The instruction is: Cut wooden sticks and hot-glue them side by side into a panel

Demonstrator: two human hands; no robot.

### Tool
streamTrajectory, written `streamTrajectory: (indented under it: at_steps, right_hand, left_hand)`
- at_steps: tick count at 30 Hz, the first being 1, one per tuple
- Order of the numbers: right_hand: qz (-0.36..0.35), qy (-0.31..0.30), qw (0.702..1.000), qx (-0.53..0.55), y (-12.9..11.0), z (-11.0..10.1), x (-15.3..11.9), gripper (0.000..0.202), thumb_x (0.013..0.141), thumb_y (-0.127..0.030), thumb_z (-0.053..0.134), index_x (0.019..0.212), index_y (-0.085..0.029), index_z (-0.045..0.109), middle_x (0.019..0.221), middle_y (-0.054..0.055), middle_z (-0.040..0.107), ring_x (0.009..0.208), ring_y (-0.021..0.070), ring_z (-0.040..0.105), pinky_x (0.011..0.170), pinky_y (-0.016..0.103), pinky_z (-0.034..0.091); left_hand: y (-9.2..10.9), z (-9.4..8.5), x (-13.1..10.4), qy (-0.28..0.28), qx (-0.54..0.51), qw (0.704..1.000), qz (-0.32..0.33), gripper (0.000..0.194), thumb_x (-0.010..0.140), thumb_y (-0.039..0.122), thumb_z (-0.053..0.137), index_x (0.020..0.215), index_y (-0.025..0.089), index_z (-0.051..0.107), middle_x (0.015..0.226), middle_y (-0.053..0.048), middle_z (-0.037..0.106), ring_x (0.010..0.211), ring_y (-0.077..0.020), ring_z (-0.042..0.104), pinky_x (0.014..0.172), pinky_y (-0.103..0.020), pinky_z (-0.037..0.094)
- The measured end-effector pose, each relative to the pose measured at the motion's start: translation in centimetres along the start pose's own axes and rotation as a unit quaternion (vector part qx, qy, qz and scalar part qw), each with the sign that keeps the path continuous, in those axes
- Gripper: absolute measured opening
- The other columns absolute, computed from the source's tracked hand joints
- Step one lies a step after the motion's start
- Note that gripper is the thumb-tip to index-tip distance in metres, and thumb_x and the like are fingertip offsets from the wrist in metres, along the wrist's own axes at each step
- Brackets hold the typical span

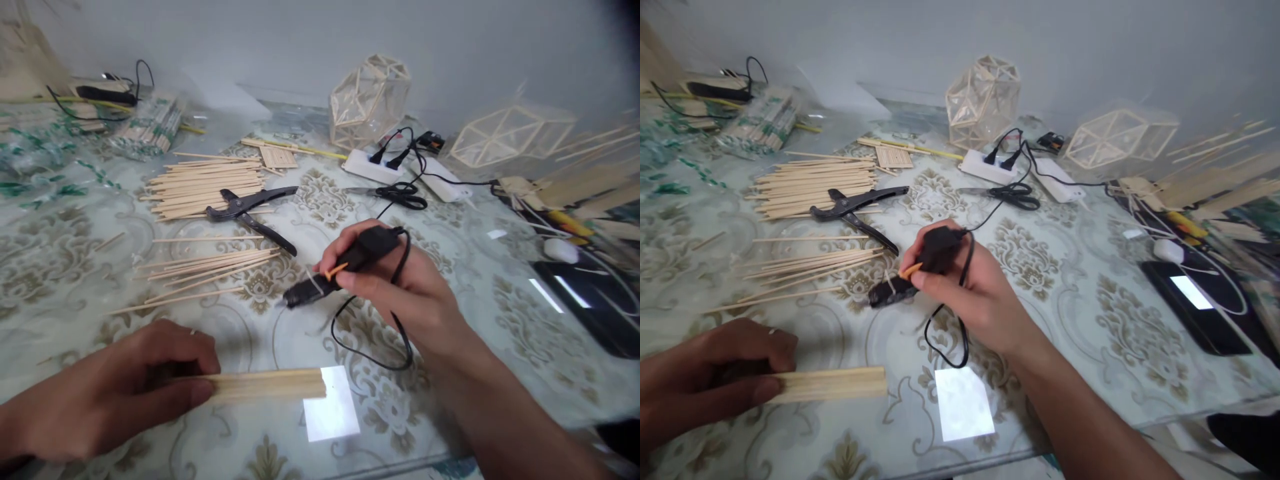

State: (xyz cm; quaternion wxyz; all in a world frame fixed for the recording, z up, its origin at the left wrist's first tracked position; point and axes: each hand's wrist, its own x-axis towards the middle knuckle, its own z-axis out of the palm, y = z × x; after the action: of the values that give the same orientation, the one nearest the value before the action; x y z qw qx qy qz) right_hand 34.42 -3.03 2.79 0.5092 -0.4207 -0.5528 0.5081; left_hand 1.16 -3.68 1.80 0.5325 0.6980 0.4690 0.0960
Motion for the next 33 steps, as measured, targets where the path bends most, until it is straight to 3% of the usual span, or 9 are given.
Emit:
streamTrajectory:
  at_steps: [2,6,9,13,15,19,24,30,33]
  right_hand:
    - [-0.014,0.075,0.997,-0.006,0.3,-0.3,0.3,0.019,0.092,-0.024,0.081,0.107,-0.026,0.070,0.104,0.001,0.072,0.102,0.0209,0.068,0.096,0.037,0.054]
    - [-0.038,0.135,0.990,-0.028,0.7,-0.3,0.4,0.020,0.094,-0.035,0.082,0.110,-0.031,0.070,0.113,0.002,0.068,0.108,0.0209,0.067,0.104,0.037,0.055]
    - [-0.076,0.132,0.987,-0.053,0.5,0.6,-0.1,0.020,0.095,-0.034,0.081,0.110,-0.033,0.067,0.113,0.002,0.067,0.109,0.0202,0.068,0.101,0.035,0.060]
    - [-0.122,0.109,0.984,-0.071,0.1,2.1,-1.1,0.023,0.101,-0.026,0.072,0.117,-0.035,0.059,0.117,0.005,0.066,0.099,0.0234,0.073,0.068,0.036,0.069]
    - [-0.151,0.091,0.981,-0.085,0.1,2.5,-1.4,0.028,0.101,-0.021,0.071,0.119,-0.037,0.057,0.118,0.006,0.066,0.094,0.0242,0.073,0.062,0.037,0.067]
    - [-0.187,0.060,0.972,-0.131,0.7,2.5,-1.8,0.042,0.095,-0.013,0.076,0.120,-0.040,0.056,0.116,0.004,0.068,0.103,0.0264,0.072,0.078,0.044,0.064]
    - [-0.146,-0.039,0.973,-0.177,1.1,2.4,-1.5,0.041,0.097,-0.013,0.072,0.124,-0.042,0.060,0.122,0.001,0.070,0.106,0.0243,0.073,0.089,0.043,0.061]
    - [-0.147,-0.094,0.955,-0.239,1.2,2.4,-1.0,0.033,0.098,-0.019,0.072,0.127,-0.035,0.070,0.125,0.004,0.074,0.117,0.0229,0.071,0.097,0.038,0.061]
    - [-0.151,-0.097,0.953,-0.246,1.3,2.4,-1.0,0.030,0.098,-0.019,0.071,0.125,-0.034,0.070,0.123,0.004,0.075,0.117,0.0212,0.071,0.097,0.035,0.061]
  left_hand:
    - [0.6,-0.5,0.6,-0.067,-0.025,0.997,-0.009,0.035,0.096,0.062,0.063,0.098,0.030,0.076,0.079,0.000,0.069,0.069,-0.0172,0.061,0.060,-0.023,0.049]
    - [1.6,-1.0,1.5,-0.050,-0.044,0.998,-0.004,0.050,0.107,0.061,0.046,0.081,0.023,0.066,0.073,0.001,0.061,0.066,-0.0149,0.056,0.064,-0.023,0.050]
    - [1.3,-0.7,1.7,-0.027,-0.051,0.998,0.004,0.052,0.110,0.062,0.040,0.086,0.024,0.065,0.075,0.000,0.062,0.066,-0.0150,0.054,0.062,-0.024,0.046]
    - [0.1,-0.1,1.6,0.002,-0.094,0.996,-0.001,0.051,0.112,0.064,0.036,0.092,0.024,0.063,0.076,0.001,0.063,0.068,-0.0146,0.054,0.067,-0.026,0.046]
    - [-0.1,0.2,1.6,0.018,-0.113,0.993,0.011,0.050,0.112,0.062,0.036,0.094,0.024,0.061,0.076,0.002,0.062,0.069,-0.0142,0.054,0.067,-0.026,0.046]
    - [-0.3,0.7,1.5,0.042,-0.122,0.991,0.029,0.046,0.114,0.058,0.035,0.096,0.023,0.059,0.075,0.002,0.060,0.066,-0.0137,0.053,0.065,-0.027,0.045]
    - [-0.5,1.1,1.6,0.065,-0.128,0.989,0.035,0.041,0.113,0.057,0.038,0.093,0.025,0.053,0.075,0.004,0.059,0.068,-0.0146,0.051,0.070,-0.028,0.048]
    - [0.3,0.9,1.3,0.017,-0.164,0.986,0.012,0.039,0.110,0.059,0.045,0.094,0.025,0.055,0.077,0.003,0.057,0.067,-0.0141,0.048,0.062,-0.025,0.044]
    - [0.6,0.9,1.2,0.013,-0.167,0.986,0.005,0.035,0.106,0.059,0.052,0.102,0.025,0.061,0.087,0.001,0.060,0.076,-0.0159,0.057,0.066,-0.025,0.050]
